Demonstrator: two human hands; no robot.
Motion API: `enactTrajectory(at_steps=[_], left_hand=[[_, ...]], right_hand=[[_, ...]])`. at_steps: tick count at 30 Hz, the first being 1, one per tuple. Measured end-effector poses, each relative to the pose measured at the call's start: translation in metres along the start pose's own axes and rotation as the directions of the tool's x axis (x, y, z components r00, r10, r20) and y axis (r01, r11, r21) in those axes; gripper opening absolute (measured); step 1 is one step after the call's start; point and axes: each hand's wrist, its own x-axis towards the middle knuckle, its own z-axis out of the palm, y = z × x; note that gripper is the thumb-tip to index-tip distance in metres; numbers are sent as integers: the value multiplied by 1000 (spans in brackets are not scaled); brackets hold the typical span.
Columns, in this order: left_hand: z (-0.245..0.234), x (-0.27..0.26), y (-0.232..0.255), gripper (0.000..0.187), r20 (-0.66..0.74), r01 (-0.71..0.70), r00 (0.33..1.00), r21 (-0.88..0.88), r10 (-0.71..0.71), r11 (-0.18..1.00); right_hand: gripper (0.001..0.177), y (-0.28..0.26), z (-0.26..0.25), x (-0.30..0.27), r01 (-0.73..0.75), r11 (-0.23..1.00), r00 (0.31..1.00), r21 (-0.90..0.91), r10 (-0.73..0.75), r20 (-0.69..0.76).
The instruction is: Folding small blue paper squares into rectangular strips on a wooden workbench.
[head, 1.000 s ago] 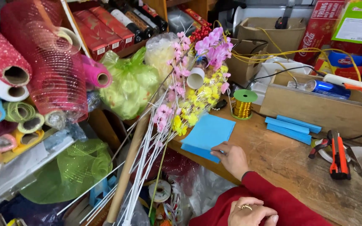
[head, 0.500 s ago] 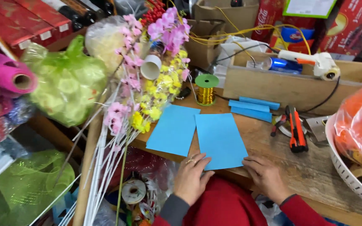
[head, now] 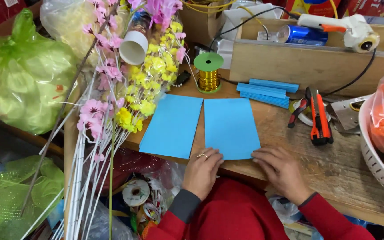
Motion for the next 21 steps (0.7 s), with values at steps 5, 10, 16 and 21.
enactTrajectory(at_steps=[5,10,16,21], left_hand=[[-25,16,29,76,-88,365,912,-264,-400,893],[-2,15,34,88,-120,361,932,206,-343,909],[14,38,43,83,126,587,790,124,-600,800],[19,64,40,84,140,752,656,-39,-741,658]], right_hand=[[20,-6,-5,8,-316,917,928,244,352,-120],[25,3,6,-6,-470,696,644,544,691,-327],[18,9,21,-7,-316,390,426,865,873,-238],[21,-2,17,-1,-370,386,459,845,867,-195]])
